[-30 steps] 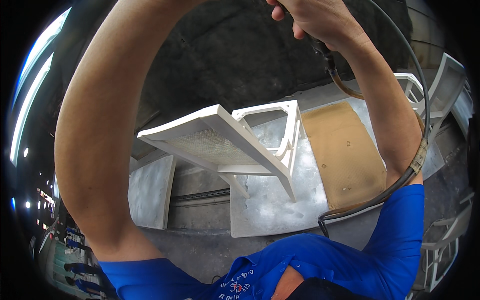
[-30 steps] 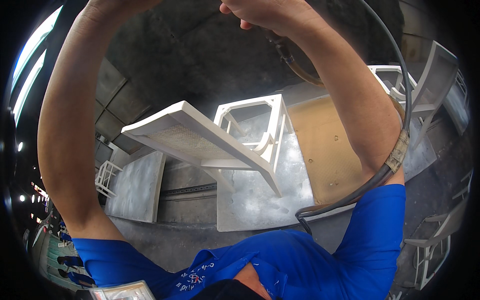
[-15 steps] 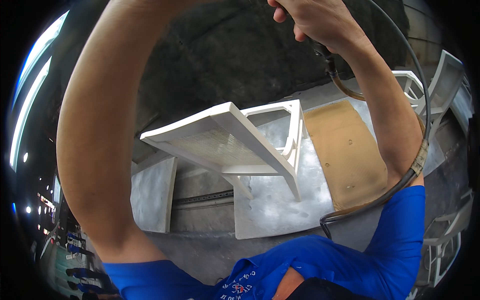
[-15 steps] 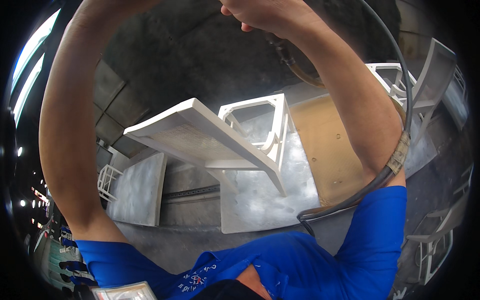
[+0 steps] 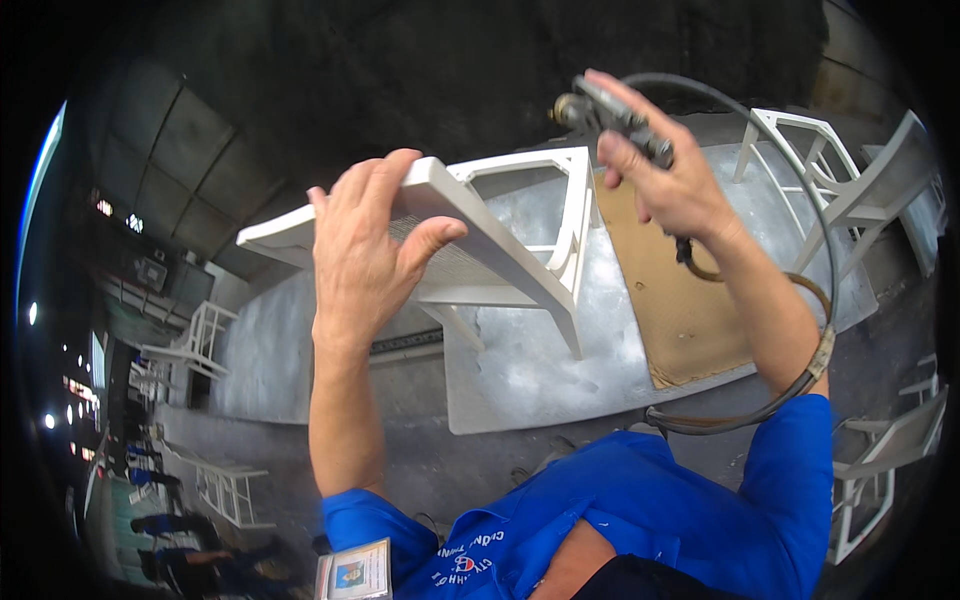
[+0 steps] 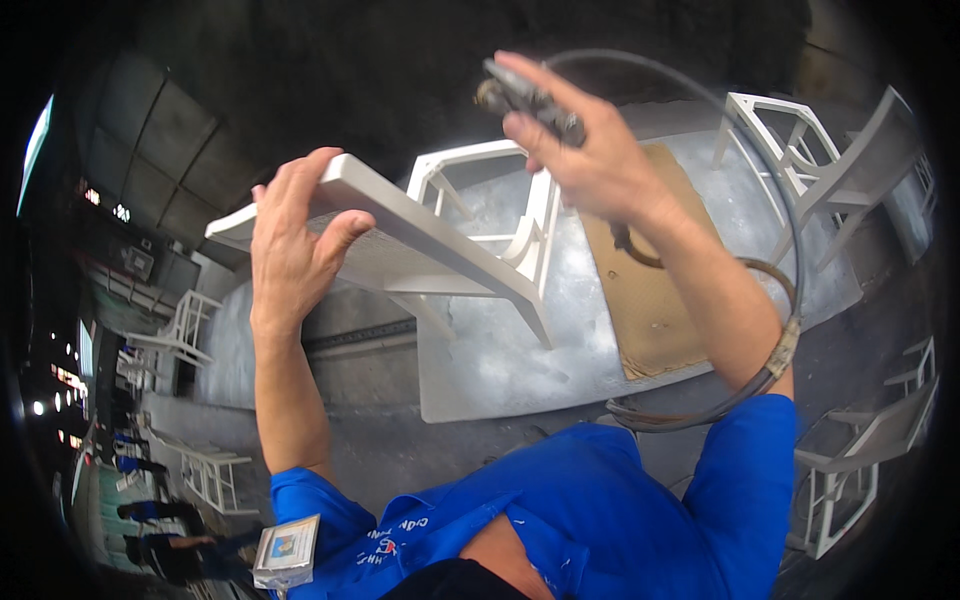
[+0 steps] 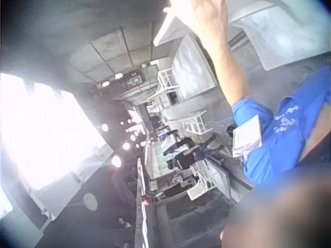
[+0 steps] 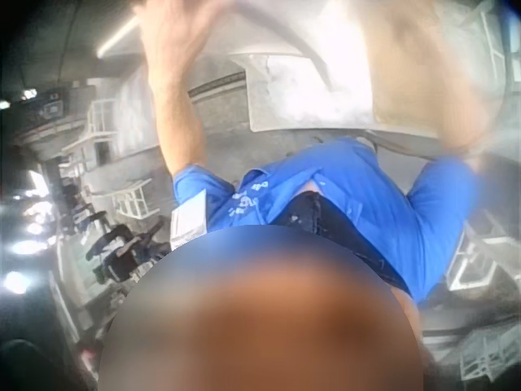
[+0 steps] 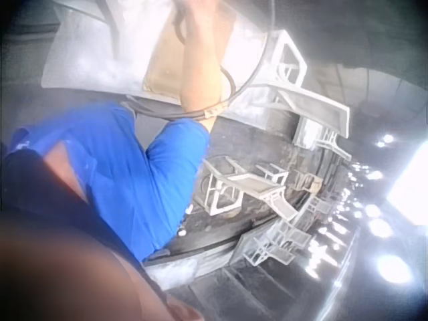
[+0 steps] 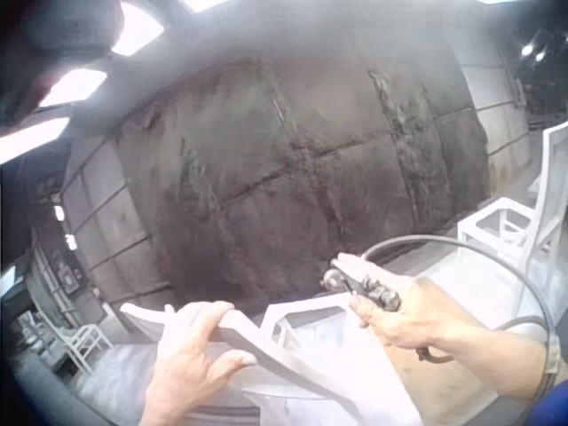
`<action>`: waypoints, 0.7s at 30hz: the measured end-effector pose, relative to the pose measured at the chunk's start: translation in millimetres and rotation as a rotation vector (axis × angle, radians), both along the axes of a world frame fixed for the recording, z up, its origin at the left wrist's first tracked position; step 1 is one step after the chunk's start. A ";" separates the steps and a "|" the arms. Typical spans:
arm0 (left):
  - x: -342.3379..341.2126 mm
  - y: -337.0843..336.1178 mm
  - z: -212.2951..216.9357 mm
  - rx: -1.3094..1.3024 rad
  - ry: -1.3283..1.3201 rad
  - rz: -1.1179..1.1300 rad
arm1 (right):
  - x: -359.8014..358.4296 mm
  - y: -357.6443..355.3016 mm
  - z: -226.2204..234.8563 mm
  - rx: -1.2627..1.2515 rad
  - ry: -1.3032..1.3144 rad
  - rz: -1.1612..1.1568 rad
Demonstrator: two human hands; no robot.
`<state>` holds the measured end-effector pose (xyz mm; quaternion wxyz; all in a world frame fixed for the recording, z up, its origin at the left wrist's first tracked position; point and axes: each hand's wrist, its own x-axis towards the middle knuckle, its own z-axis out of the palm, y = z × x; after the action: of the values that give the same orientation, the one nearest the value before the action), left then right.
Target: The person spray paints white chair frames in a workshop. They position a chair on a protective sheet, apply paint with a spray gun to the legs and frame, then flip and reposition the chair to coat additional surfaces. The person repeats this process for multiple chairs.
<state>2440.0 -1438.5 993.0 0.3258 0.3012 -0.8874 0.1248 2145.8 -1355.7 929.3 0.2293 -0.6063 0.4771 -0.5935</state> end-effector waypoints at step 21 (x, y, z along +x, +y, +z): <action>70.7 132.2 -81.5 -0.210 0.531 0.265 | -9.3 -57.5 -195.0 0.259 0.038 0.554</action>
<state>2510.7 -1306.4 911.5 0.5562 0.4010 -0.7068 0.1739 2136.5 -1413.2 734.3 0.4485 -0.6902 0.3696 -0.4311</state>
